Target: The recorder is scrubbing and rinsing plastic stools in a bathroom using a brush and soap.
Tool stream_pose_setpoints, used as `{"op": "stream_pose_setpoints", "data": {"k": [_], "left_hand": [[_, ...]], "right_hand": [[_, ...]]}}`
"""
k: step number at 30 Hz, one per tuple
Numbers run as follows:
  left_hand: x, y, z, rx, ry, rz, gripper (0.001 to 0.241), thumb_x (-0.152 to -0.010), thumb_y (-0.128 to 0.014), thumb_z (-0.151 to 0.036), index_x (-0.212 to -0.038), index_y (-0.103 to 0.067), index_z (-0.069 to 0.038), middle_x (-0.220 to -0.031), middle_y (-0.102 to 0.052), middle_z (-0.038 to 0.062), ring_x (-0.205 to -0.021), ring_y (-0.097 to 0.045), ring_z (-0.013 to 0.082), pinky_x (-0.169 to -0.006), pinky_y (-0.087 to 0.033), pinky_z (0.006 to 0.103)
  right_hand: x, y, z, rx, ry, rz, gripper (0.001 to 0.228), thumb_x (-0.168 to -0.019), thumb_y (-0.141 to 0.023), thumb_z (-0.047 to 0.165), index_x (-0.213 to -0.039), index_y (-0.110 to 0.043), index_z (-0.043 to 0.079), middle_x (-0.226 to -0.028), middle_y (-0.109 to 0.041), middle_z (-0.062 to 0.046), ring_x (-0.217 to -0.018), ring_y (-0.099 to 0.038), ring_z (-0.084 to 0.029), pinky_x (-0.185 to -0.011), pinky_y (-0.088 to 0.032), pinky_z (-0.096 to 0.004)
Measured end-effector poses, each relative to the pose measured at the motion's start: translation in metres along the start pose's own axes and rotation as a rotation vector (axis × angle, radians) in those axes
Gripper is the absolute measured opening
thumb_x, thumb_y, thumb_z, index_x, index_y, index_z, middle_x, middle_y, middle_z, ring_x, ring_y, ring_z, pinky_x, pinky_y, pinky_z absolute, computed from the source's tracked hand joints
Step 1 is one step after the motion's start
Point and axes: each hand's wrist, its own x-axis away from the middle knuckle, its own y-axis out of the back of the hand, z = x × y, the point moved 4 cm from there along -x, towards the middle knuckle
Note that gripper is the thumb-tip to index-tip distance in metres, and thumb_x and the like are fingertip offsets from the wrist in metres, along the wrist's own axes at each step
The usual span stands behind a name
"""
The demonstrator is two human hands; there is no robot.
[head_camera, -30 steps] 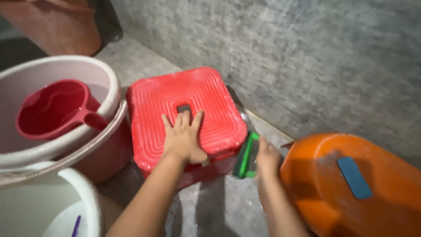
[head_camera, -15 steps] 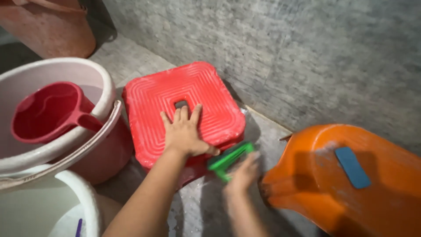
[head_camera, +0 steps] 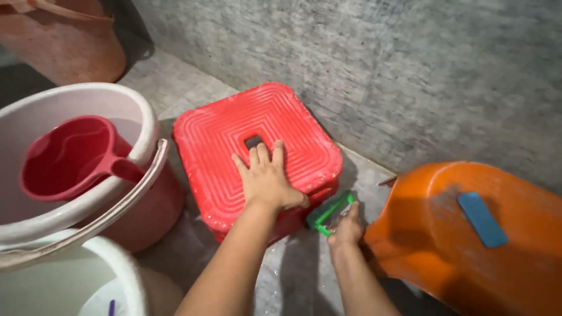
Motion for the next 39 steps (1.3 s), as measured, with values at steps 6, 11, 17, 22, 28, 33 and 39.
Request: {"op": "stream_pose_setpoints", "data": {"k": [6,11,17,22,28,33,39], "left_hand": [[-0.006,-0.002,0.007,0.014,-0.022,-0.042,0.142,-0.048,-0.091,-0.057,-0.161,-0.017,-0.015,-0.161,-0.024,0.020,-0.153,-0.016,0.0365,-0.123,-0.004,0.0638],[-0.003,-0.006,0.005,0.046,-0.043,-0.046,0.136,-0.048,-0.093,-0.052,-0.158,-0.021,-0.017,-0.159,-0.027,0.021,-0.152,-0.018,0.0377,-0.123,-0.003,0.0619],[0.000,-0.005,0.022,0.040,-0.116,-0.045,0.135,-0.045,-0.095,-0.046,-0.156,-0.023,-0.019,-0.158,-0.024,0.024,-0.149,-0.019,0.0401,-0.122,-0.004,0.0593],[0.005,-0.008,0.065,-0.113,-0.357,0.034,0.137,-0.041,-0.091,-0.041,-0.160,-0.026,-0.023,-0.162,-0.029,0.021,-0.154,-0.024,0.0346,-0.128,-0.016,0.0499],[-0.003,-0.036,0.052,0.119,0.038,0.069,0.150,-0.055,-0.068,-0.095,-0.160,-0.001,-0.013,-0.168,0.000,0.012,-0.157,0.007,0.0261,-0.115,0.011,0.0732],[0.005,-0.025,0.030,-0.055,0.105,-0.075,0.159,-0.049,-0.055,-0.104,-0.160,-0.004,-0.003,-0.169,-0.010,0.013,-0.157,-0.006,0.0248,-0.118,0.001,0.0680],[0.007,-0.019,0.029,-0.028,0.098,-0.094,0.161,-0.046,-0.061,-0.102,-0.159,-0.006,-0.003,-0.167,-0.012,0.014,-0.156,-0.008,0.0242,-0.119,0.001,0.0655]], "right_hand": [[-0.027,-0.006,-0.052,0.156,-0.134,-0.063,0.040,-0.104,-0.054,0.045,-0.110,-0.070,0.009,-0.085,-0.060,-0.008,-0.062,-0.053,-0.021,-0.048,-0.045,-0.038],[-0.013,0.006,-0.030,0.106,-0.116,-0.068,0.033,-0.104,-0.055,0.043,-0.101,-0.064,0.012,-0.074,-0.056,-0.002,-0.055,-0.053,-0.015,-0.044,-0.041,-0.033],[-0.023,0.045,-0.029,0.191,-0.154,0.075,0.026,-0.104,-0.054,0.041,-0.092,-0.055,0.018,-0.068,-0.048,0.001,-0.049,-0.044,-0.013,-0.041,-0.035,-0.031],[0.075,0.070,-0.015,0.134,-0.198,0.095,0.026,-0.102,-0.053,0.042,-0.105,-0.055,0.017,-0.069,-0.050,0.001,-0.052,-0.046,-0.013,-0.045,-0.040,-0.032],[0.089,0.098,-0.123,0.134,-0.398,0.029,0.039,-0.098,-0.053,0.056,-0.111,-0.062,0.020,-0.065,-0.044,0.000,-0.050,-0.037,-0.015,-0.044,-0.031,-0.034],[-0.002,0.083,-0.111,0.232,-0.067,-0.005,0.042,-0.101,-0.059,0.051,-0.112,-0.066,0.011,-0.086,-0.060,0.001,-0.068,-0.054,-0.012,-0.057,-0.046,-0.034],[-0.041,0.037,-0.061,0.402,-0.019,0.123,0.025,-0.095,-0.063,0.043,-0.101,-0.065,0.019,-0.087,-0.065,0.002,-0.060,-0.051,-0.010,-0.050,-0.039,-0.032]]}}
